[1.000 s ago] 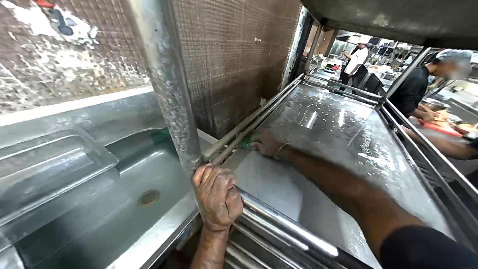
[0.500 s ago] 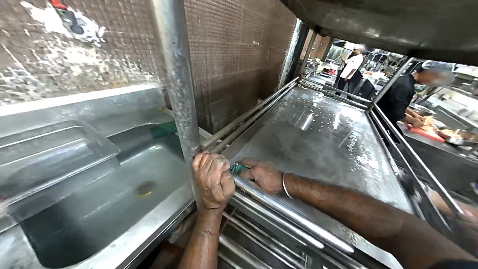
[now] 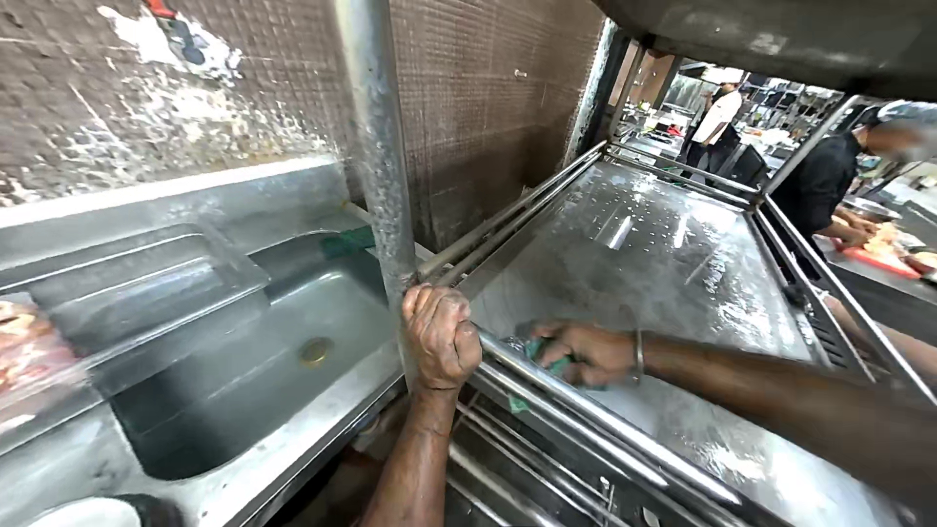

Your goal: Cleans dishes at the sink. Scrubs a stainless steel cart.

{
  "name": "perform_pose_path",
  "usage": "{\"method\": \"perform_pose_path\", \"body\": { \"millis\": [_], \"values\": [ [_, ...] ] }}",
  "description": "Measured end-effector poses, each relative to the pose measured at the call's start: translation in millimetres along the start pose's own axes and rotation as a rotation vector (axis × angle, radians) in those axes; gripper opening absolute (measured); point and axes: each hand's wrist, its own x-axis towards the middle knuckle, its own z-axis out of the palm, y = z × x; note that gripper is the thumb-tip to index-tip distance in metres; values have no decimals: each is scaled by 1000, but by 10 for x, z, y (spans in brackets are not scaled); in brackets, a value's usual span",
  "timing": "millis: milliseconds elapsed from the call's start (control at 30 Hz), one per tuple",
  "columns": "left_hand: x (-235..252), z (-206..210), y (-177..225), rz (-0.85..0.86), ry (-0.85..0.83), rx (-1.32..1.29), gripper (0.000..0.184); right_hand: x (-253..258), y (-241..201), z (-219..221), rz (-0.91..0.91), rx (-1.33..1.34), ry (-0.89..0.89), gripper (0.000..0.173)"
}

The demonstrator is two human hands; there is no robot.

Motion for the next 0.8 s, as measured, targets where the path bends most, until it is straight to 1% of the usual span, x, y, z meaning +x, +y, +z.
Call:
{"method": "perform_pose_path", "body": {
  "millis": [67, 133, 200, 267, 367, 433, 500, 567, 600, 667, 700, 733, 800],
  "values": [
    [-43, -8, 33, -13, -7, -13, 41, -72, -47, 19, -18, 61, -56, 17],
    [-6, 10, 22, -24, 9, -22, 40, 175, -9, -1, -54, -20, -35, 14],
    [-12, 11, 17, -35, 17, -32, 41, 508, 22, 69, -75, -82, 37, 14],
    [-14, 4, 26, -45, 9, -32, 40, 847, 13, 135, 6, -156, 86, 18],
    [31, -12, 66, -70, -40, 18, 44, 1231, -68, 167, 145, -216, 175, 16],
    [51, -45, 80, -75, -88, 38, 46, 1304, -74, 126, 120, -187, 179, 15],
    [50, -100, 92, -66, -141, 35, 45, 1189, -67, 72, 75, -182, 96, 16],
    [94, -184, 81, -45, -221, 26, 46, 915, -47, 38, 20, -196, 15, 16],
    [102, -206, 90, -44, -250, 20, 46, 664, -62, 10, -13, -148, -16, 17],
    [127, -191, 98, -42, -238, 20, 46, 131, -133, -82, 4, -25, -102, 20],
    [139, -178, 87, -42, -218, 20, 46, -71, -158, -104, 29, 30, -129, 16],
    [124, -163, 83, -51, -202, 19, 46, -215, -138, -71, 27, 58, -117, 11],
    [100, -117, 80, -47, -162, 19, 47, -265, -78, 84, 0, 68, -24, 9]
  ]
}}
